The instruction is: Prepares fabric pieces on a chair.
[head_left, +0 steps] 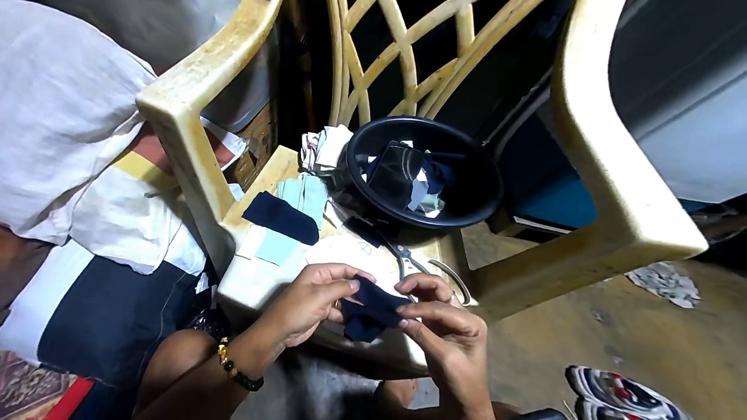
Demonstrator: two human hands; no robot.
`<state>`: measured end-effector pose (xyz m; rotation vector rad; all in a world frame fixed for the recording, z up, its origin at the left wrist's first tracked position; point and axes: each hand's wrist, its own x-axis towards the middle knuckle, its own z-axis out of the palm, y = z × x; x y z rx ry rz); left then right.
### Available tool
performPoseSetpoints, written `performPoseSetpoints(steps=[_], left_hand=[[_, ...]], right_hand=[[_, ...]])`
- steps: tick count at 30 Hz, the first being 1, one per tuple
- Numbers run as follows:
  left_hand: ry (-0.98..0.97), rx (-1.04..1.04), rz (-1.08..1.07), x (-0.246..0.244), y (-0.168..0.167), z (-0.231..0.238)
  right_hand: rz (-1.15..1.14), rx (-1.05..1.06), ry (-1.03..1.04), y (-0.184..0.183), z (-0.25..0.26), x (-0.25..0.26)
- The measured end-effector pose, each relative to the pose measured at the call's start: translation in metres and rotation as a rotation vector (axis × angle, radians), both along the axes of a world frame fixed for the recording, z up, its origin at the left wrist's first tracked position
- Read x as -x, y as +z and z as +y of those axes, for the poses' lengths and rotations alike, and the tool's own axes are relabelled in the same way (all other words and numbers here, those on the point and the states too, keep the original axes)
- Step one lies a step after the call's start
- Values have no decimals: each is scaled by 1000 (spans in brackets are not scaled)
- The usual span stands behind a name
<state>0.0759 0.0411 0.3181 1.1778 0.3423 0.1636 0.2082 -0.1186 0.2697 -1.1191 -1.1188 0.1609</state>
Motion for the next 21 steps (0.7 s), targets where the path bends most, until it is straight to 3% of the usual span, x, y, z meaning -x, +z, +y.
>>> performPoseSetpoints(steps=[8,21], left_hand=[[-37,-8,21,0,1,1],[-86,-59,-48,1,-3,-1]], right_hand=[[-73,-48,134,4,-5,-8],[-102,57,-110,3,0,5]])
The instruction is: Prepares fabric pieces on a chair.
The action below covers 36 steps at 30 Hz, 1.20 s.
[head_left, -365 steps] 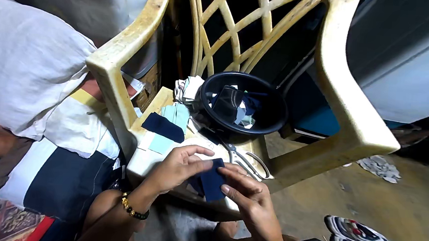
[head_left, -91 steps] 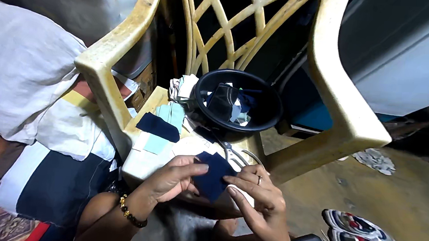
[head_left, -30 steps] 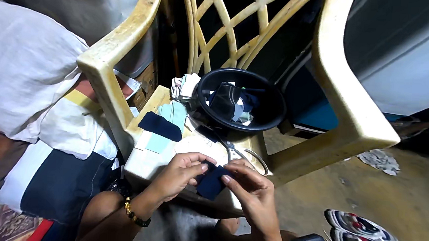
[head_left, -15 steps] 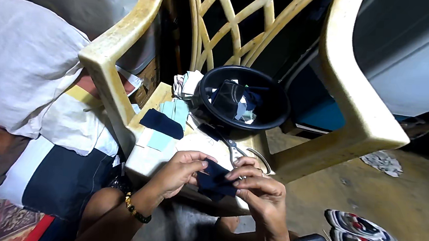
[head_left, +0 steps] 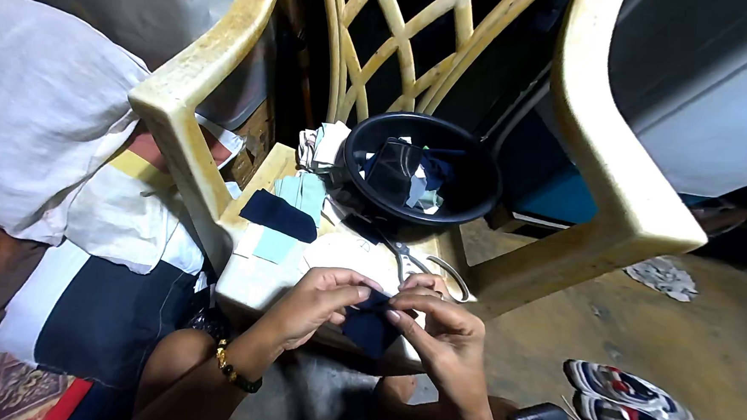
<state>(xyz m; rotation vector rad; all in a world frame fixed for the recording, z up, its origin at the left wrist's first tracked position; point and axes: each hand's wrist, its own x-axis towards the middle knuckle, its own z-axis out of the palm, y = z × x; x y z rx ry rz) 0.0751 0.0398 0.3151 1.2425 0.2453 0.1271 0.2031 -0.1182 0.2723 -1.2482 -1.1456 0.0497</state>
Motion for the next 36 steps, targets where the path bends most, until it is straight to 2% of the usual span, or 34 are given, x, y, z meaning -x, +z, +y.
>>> performPoseSetpoints(steps=[5,7,11,14,17,20,25,28,32,36], left_hand=[[36,-74,-67,0,-4,-4],[61,-77,-77,-1,-5,-3],[98,-39,-131,-3,-7,-1],[133,-25,-179,-4,-8,0],[185,-34,-187,-5,-9,0],[199,33,-136,-6,-5,-2],[130,408,-1,-7,-8,-3],[39,539,14,-6,-17,-6],[-22,525,14,-6,-19,-7],[44,370,11,-6,-12,-10]], right_hand=[[38,3,-37,0,1,2],[164,-3,4,0,1,2],[504,75,223,5,-2,3],[628,34,156,9,3,11],[492,-10,14,3,4,11],[343,0,-8,1,1,8],[275,1,28,6,-1,11],[253,2,67,9,-1,12],[255,6,140,11,0,14],[246,19,156,13,1,14]])
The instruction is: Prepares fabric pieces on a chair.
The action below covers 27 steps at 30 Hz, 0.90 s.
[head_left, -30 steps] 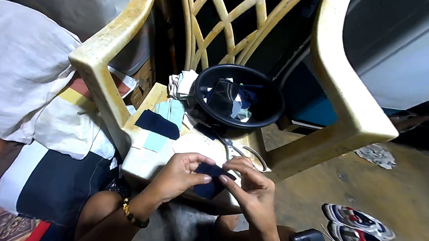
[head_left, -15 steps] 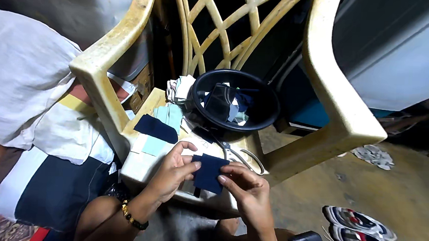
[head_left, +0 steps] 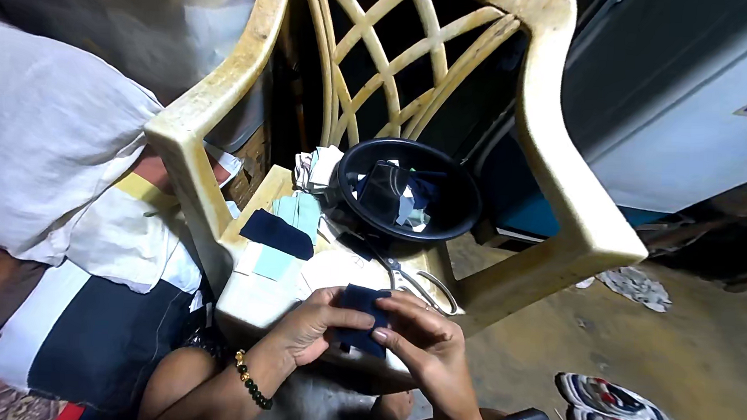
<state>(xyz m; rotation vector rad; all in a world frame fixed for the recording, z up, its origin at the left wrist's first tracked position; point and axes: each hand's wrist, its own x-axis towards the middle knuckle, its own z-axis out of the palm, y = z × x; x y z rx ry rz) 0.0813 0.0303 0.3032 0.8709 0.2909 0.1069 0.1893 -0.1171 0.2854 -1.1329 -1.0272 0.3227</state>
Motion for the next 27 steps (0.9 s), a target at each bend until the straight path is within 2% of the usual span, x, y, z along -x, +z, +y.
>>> performPoseSetpoints(steps=[5,7,8,10,12,14,16,20,23,27], left_hand=[[155,-188,-87,-2,0,-2],[225,-205,-63,-4,-1,-2],[256,-203,-40,-5,-1,-2],[298,-197,-5,-6,0,1],[321,-200,5,-6,1,3],[348,-217,6,-6,1,5],[378,-238,-2,-7,-1,8],[427,-290,-57,-9,-4,13],[459,-410,-165,-10,-8,18],[528,-620,-260,-9,-7,25]], right_hand=[[-38,33,-38,0,2,-4],[-119,71,-149,-1,2,-10],[-227,141,-289,-1,1,-15],[-516,426,-644,-2,-2,-23],[-560,806,-738,3,-2,-29],[-549,1101,-732,5,5,-34],[-555,1236,-710,5,11,-38],[-514,1388,-618,17,20,-47],[-465,1504,-574,28,27,-47],[-417,1476,-582,40,22,-37]])
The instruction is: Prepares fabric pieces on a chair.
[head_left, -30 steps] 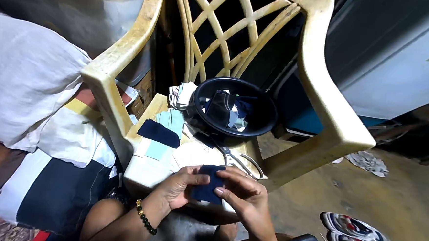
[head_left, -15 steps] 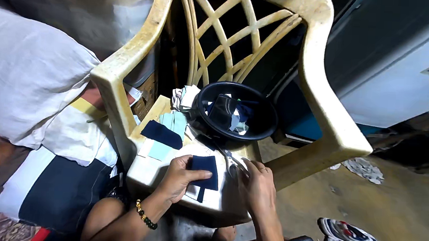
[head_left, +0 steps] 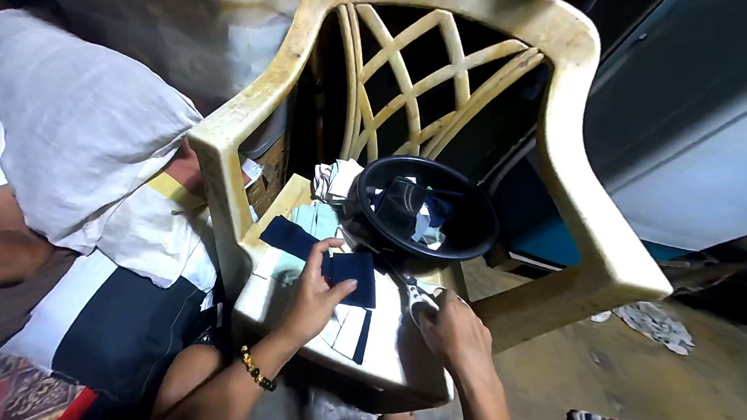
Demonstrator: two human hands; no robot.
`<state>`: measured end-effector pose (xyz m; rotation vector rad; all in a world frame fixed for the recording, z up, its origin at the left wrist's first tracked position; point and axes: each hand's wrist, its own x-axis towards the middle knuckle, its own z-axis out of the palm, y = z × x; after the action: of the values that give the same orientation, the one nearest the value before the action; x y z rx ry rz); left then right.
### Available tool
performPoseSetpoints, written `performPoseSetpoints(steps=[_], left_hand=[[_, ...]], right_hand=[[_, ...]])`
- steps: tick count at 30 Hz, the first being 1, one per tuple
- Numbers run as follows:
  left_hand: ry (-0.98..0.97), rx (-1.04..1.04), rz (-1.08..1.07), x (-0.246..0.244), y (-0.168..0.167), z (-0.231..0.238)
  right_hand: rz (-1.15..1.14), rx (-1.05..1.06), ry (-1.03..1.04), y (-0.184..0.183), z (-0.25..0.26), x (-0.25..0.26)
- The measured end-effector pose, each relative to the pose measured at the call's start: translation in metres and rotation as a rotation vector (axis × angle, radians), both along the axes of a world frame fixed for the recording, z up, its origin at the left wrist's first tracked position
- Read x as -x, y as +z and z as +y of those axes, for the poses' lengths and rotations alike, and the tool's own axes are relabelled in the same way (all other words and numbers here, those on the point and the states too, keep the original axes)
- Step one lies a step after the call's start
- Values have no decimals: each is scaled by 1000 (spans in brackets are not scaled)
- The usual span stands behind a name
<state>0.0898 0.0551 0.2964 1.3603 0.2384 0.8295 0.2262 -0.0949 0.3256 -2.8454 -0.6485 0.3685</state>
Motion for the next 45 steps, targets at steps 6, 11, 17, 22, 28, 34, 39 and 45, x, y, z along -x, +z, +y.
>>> performPoseSetpoints(steps=[6,11,17,22,28,34,39,45], left_hand=[[113,-165,-57,4,1,9],[152,-11,-96,3,2,12],[157,152,-69,6,10,17],[126,347,-92,10,19,18],[65,624,-109,10,25,18],[72,645,-111,8,23,18],[21,554,-126,10,22,12],[15,370,-148,8,15,6]], right_hand=[[-132,-490,70,-10,-33,25],[168,-1115,226,-30,-38,46],[853,-1292,488,-58,-39,60],[918,-1144,742,-76,-45,49],[1067,-1134,708,-85,-41,53],[1202,-1178,717,-84,-39,54],[1270,-1199,737,-88,-36,52],[1440,-1283,803,-95,-30,55]])
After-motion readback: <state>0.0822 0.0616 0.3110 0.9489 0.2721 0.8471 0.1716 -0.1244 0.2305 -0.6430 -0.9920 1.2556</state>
